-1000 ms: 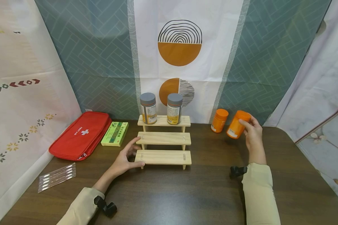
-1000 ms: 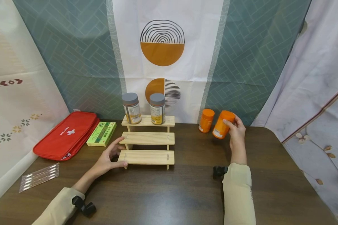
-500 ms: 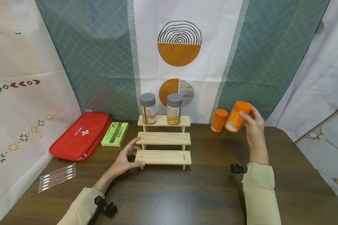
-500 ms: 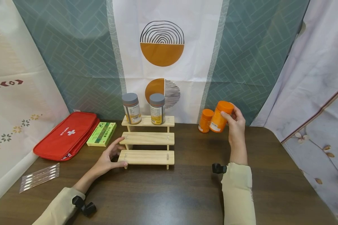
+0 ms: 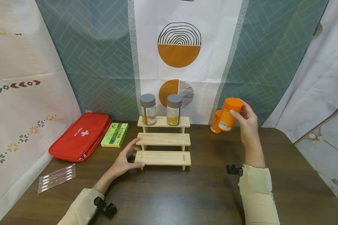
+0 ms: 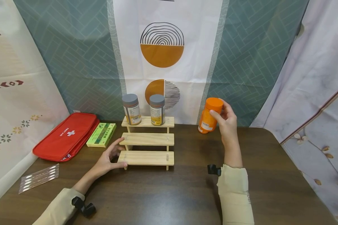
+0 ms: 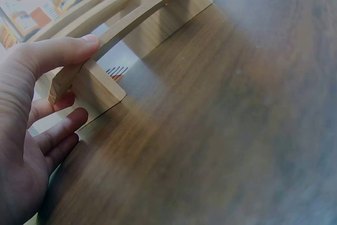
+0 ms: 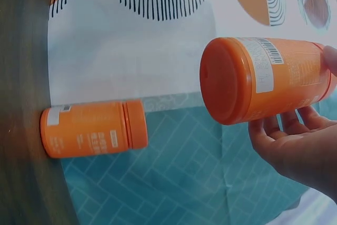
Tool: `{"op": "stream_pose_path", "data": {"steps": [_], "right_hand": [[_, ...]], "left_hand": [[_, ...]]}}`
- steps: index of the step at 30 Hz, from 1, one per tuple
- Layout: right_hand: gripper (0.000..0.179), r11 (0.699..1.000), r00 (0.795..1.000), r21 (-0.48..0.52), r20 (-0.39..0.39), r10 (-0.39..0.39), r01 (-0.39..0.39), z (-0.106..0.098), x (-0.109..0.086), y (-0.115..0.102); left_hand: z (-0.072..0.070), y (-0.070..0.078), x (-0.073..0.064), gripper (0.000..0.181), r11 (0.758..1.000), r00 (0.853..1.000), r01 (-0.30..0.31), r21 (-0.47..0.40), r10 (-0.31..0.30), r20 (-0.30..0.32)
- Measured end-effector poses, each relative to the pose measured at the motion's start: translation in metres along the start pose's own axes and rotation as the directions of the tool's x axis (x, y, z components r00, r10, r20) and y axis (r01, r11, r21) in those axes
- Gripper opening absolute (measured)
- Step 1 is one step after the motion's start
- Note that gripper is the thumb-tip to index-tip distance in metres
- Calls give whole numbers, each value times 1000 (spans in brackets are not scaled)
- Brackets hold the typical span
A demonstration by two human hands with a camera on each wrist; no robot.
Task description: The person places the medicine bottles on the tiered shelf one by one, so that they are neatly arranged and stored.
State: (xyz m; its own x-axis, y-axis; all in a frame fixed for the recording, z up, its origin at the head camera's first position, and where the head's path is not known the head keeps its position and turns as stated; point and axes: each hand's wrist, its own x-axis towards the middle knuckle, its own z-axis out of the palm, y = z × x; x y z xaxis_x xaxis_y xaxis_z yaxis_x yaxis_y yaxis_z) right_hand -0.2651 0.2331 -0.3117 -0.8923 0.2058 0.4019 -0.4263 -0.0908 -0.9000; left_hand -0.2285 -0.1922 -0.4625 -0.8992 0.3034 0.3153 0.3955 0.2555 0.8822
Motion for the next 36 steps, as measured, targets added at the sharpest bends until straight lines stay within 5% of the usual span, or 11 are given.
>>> {"op": "stream_pose_path", "data": {"steps": [17,36], "right_hand": [[45,994,993,-107,114,29,-17,27,-11,-4],[56,983,948,-177,299,106,-54,83,-39,4]], "left_hand": [[1,-1,-1,95,1000,1000,-11,-5,11,2],[0,1,0,95,1000,1000,-12,-7,12,0]]}}
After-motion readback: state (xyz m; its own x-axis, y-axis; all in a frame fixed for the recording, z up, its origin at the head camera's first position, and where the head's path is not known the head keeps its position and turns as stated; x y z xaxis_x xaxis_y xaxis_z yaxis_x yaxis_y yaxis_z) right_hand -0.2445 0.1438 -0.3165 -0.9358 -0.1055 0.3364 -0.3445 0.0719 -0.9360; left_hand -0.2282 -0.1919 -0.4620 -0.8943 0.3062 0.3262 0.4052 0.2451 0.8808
